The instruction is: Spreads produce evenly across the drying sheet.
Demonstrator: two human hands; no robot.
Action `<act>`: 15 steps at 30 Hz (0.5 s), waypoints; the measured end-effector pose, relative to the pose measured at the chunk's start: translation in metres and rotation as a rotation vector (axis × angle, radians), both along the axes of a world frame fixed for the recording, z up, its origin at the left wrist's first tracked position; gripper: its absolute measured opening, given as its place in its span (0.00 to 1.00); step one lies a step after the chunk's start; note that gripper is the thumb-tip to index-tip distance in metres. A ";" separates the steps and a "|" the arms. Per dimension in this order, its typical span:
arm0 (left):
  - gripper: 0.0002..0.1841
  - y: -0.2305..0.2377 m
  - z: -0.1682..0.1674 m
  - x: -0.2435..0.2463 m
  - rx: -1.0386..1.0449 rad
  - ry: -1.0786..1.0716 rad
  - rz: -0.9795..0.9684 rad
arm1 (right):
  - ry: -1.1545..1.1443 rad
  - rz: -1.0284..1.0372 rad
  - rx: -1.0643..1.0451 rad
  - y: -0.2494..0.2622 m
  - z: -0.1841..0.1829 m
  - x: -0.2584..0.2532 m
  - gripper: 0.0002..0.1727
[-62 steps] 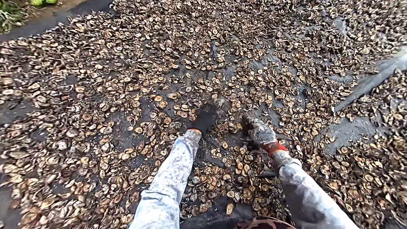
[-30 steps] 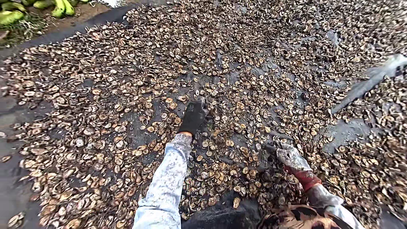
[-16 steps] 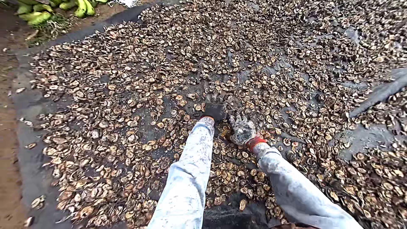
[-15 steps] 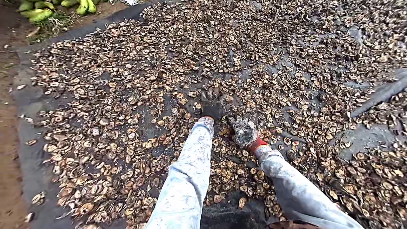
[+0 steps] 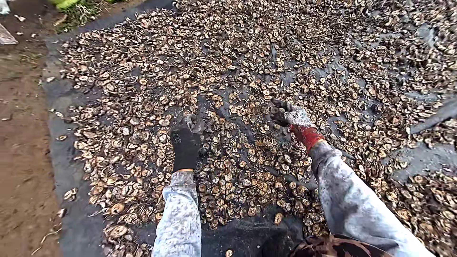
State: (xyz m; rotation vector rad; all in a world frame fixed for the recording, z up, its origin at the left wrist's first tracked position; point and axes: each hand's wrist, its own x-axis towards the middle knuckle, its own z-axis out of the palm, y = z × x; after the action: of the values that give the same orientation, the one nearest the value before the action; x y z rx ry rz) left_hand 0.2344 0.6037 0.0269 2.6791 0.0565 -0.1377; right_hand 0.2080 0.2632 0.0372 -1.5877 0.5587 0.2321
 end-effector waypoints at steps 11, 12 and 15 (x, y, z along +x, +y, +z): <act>0.27 -0.062 -0.024 -0.042 0.031 0.360 -0.285 | 0.159 0.670 -0.935 0.044 -0.042 -0.112 0.34; 0.27 -0.056 -0.023 -0.044 0.002 0.356 -0.265 | 0.151 0.622 -0.902 0.041 -0.036 -0.120 0.29; 0.24 -0.045 -0.003 -0.041 -0.123 0.171 -0.199 | 0.323 0.487 -0.752 0.027 -0.008 -0.111 0.26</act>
State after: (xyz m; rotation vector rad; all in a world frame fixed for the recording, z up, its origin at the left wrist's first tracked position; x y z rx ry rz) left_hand 0.1937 0.5584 0.0244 2.5394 -0.1607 -0.4186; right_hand 0.0974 0.2900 0.0296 -2.4373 0.5248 0.7159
